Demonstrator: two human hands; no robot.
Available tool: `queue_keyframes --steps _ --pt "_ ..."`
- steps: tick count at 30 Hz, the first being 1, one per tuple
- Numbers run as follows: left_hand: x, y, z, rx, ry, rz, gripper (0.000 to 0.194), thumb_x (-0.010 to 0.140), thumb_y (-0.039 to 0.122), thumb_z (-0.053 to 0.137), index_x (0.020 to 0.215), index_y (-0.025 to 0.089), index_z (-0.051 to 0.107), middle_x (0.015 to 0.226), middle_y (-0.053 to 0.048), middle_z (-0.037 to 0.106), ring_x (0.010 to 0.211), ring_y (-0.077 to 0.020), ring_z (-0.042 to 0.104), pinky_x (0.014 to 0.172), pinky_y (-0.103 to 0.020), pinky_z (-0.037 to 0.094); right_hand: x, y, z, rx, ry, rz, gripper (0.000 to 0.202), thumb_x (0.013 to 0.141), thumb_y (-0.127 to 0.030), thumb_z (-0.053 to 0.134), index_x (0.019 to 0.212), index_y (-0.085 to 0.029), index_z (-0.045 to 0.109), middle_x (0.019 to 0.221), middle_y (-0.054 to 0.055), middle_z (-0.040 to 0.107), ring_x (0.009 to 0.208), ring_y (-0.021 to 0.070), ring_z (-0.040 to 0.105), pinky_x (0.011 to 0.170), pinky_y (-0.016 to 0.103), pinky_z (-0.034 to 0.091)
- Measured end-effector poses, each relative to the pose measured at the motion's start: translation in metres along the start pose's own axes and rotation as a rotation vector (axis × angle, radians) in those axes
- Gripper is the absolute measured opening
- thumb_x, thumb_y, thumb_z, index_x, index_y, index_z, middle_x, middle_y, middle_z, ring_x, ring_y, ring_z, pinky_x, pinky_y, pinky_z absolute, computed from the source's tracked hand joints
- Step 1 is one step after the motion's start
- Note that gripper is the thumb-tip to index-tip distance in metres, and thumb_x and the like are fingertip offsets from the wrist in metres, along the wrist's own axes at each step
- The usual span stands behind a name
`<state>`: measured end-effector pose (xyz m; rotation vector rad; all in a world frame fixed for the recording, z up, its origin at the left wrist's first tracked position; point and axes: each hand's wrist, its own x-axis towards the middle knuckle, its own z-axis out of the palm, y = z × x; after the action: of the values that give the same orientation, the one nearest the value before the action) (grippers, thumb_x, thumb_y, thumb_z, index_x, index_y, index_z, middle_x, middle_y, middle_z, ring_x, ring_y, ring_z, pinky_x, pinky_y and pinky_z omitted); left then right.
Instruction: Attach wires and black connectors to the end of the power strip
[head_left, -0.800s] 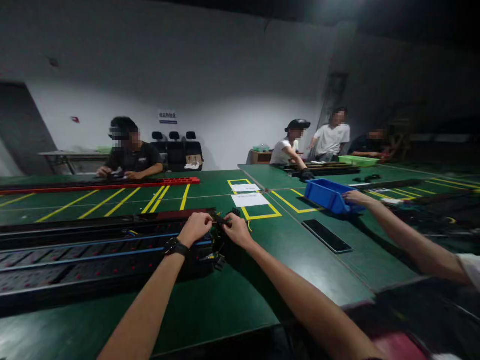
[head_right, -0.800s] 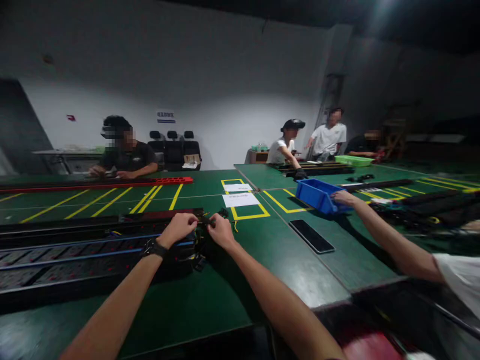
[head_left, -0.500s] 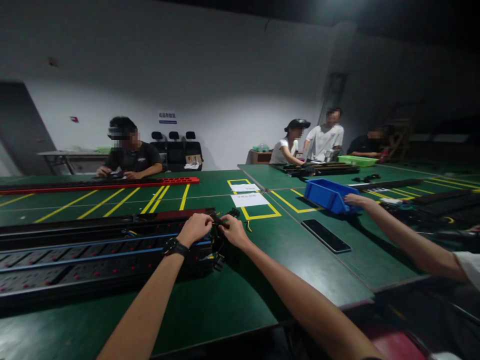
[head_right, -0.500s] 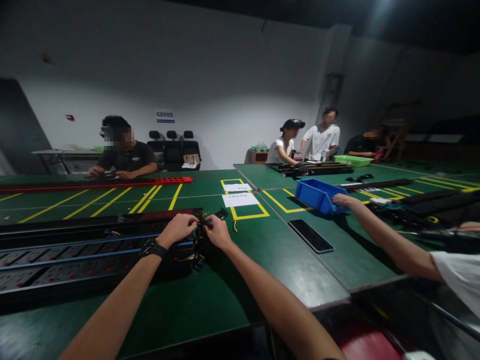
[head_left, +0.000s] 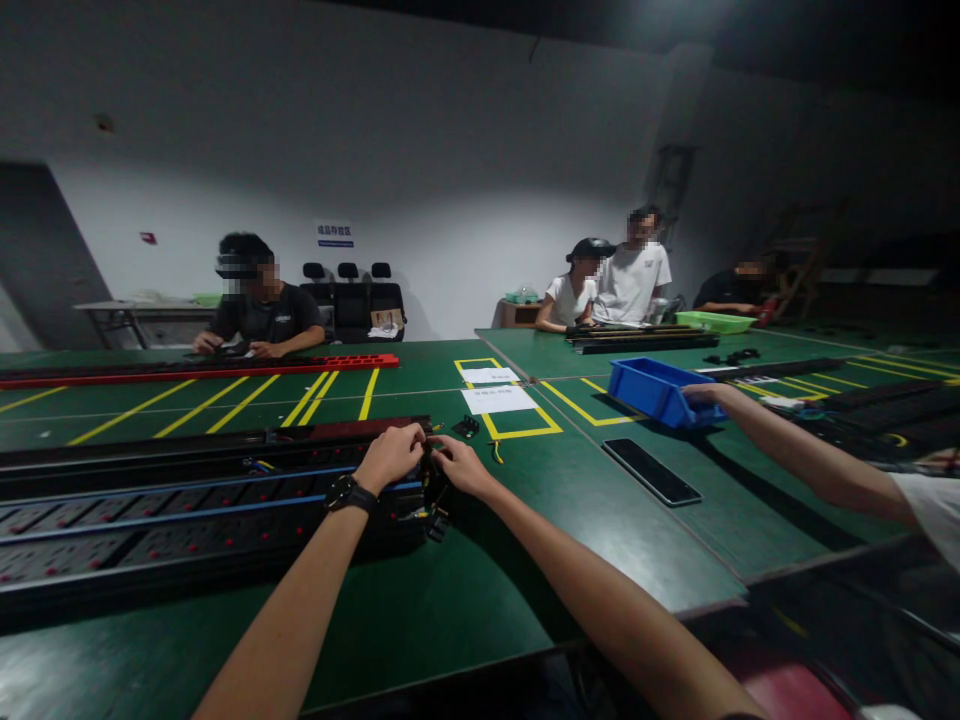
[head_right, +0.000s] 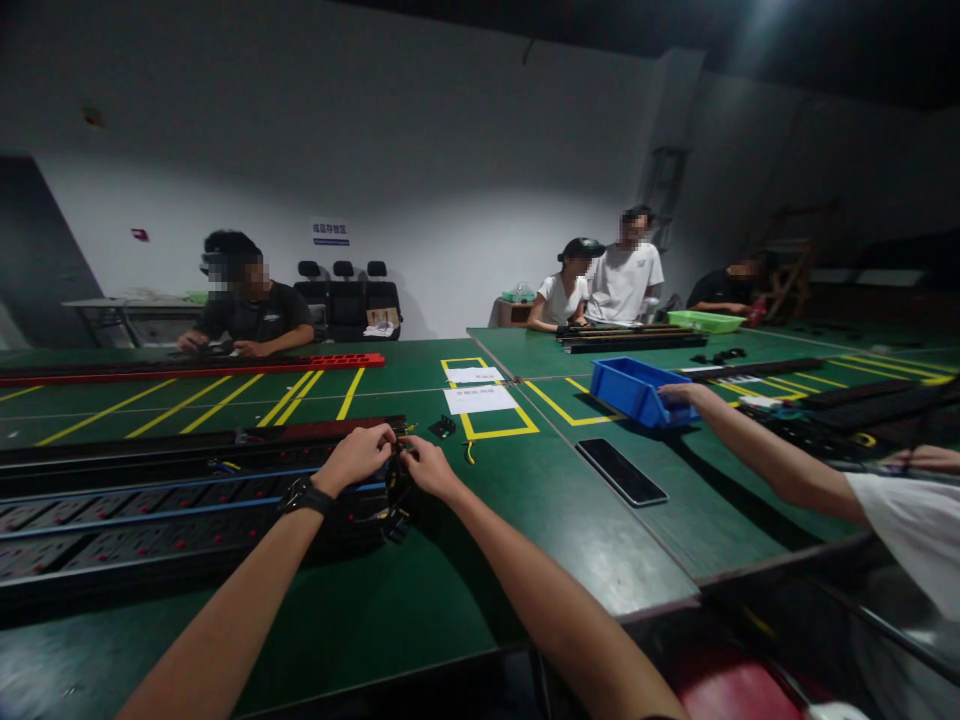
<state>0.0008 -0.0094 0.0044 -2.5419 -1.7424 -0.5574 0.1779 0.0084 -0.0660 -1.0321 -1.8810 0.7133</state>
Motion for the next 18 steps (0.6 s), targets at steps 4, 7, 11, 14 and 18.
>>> queue_keyframes --steps 4,7,11,14,18 --pt "0.001 -0.003 0.002 -0.018 0.003 -0.015 0.021 0.087 0.022 0.05 0.097 0.024 0.068 0.09 -0.006 0.074 0.085 -0.0223 0.069 0.069 -0.028 0.045 0.006 0.013 0.005 0.109 -0.017 0.014 0.048 0.083 -0.007 0.048 0.125 -0.02 0.067 0.117 0.007 0.074 0.102 0.0205 0.069 0.094 0.035 0.054" --pt "0.003 -0.006 0.004 -0.037 0.006 -0.016 0.019 0.086 0.02 0.05 0.095 0.024 0.067 0.088 -0.005 0.074 0.083 -0.0208 0.069 0.07 -0.027 0.044 0.008 0.019 0.007 0.204 -0.057 0.016 0.064 0.071 0.002 0.043 0.127 -0.02 0.065 0.122 0.006 0.072 0.105 0.019 0.069 0.096 0.034 0.054" --pt "0.003 -0.008 0.005 -0.059 0.002 -0.022 0.018 0.085 0.02 0.051 0.095 0.024 0.066 0.088 -0.004 0.073 0.083 -0.0198 0.068 0.071 -0.026 0.044 0.007 0.02 0.007 0.248 -0.084 0.004 0.075 0.062 0.004 0.04 0.129 -0.021 0.064 0.122 0.005 0.072 0.107 0.0184 0.069 0.099 0.035 0.054" --pt "0.002 -0.006 0.003 -0.047 0.0 -0.031 0.017 0.085 0.02 0.052 0.094 0.024 0.065 0.088 -0.004 0.073 0.083 -0.0204 0.068 0.069 -0.026 0.043 0.005 0.019 0.005 0.272 -0.116 0.001 0.078 0.061 0.004 0.04 0.132 -0.02 0.063 0.12 0.006 0.073 0.105 0.0192 0.07 0.097 0.036 0.055" --pt "0.001 -0.002 0.0 -0.025 -0.01 -0.047 0.017 0.085 0.021 0.051 0.095 0.025 0.065 0.089 -0.005 0.073 0.084 -0.0215 0.068 0.067 -0.027 0.043 0.005 0.019 0.004 0.228 -0.111 -0.01 0.08 0.06 0.003 0.04 0.133 -0.021 0.063 0.119 0.006 0.074 0.106 0.0197 0.07 0.098 0.037 0.054"
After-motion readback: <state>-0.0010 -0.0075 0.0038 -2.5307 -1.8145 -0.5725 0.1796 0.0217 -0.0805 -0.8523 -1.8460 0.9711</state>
